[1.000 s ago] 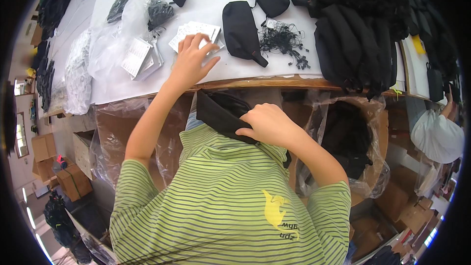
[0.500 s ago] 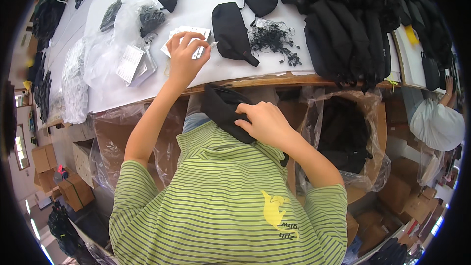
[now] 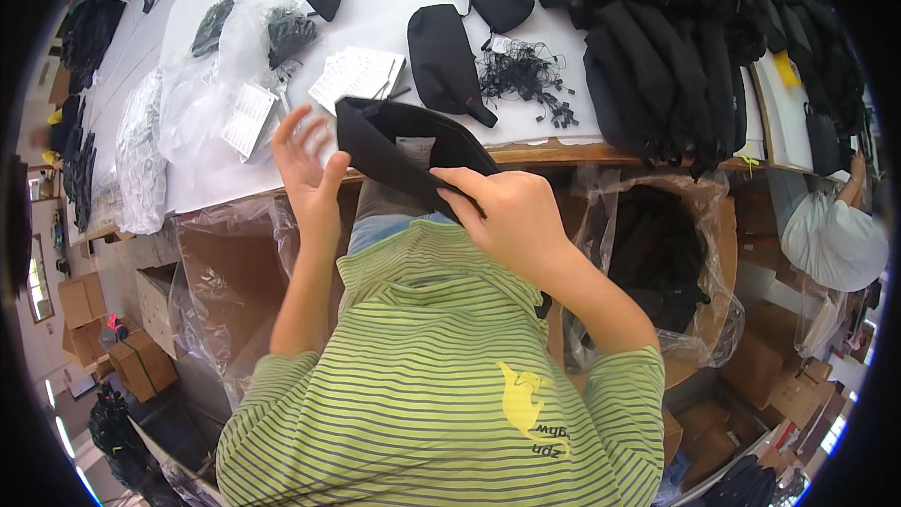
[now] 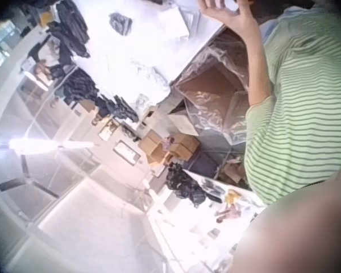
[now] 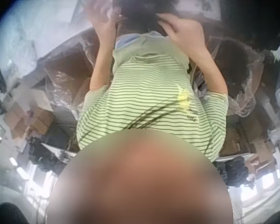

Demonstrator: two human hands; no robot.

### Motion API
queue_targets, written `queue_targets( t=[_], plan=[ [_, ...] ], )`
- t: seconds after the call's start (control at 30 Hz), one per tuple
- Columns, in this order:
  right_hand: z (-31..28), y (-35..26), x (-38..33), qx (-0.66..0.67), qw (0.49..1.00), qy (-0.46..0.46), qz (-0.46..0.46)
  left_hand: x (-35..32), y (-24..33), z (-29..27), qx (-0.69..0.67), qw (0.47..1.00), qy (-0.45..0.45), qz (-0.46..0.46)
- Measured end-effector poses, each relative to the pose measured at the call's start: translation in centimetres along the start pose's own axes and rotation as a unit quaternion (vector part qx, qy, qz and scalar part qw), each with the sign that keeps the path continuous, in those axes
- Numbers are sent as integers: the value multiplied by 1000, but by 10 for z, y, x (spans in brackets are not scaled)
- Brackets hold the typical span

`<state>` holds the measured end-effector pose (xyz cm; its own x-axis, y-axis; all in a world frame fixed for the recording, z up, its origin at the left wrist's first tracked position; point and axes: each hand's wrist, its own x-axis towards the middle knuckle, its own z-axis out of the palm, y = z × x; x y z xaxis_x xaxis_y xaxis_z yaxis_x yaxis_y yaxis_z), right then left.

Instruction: Packing eye-glasses cases with tags and internal supports in a manufacturing facility.

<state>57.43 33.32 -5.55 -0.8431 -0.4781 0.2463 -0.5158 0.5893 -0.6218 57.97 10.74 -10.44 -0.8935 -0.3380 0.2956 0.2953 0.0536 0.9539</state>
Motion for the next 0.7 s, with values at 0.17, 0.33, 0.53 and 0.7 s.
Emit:
queue_targets(
  t=[0.17, 0.33, 0.53, 0.7],
  plan=[
    [8, -16, 6, 115, 991, 8, 68, -41, -15, 11, -385, 859, -114, -319],
    [10, -15, 9, 54, 998, 23, 30, -29, 6, 32, -317, 872, 15, -371],
    [14, -7, -1, 9, 996, 83, 26, -22, 11, 30, -381, 833, 52, -398],
    [14, -5, -4, 73, 993, 91, 5, -26, 4, 30, -428, 804, 66, -408]
  ],
)
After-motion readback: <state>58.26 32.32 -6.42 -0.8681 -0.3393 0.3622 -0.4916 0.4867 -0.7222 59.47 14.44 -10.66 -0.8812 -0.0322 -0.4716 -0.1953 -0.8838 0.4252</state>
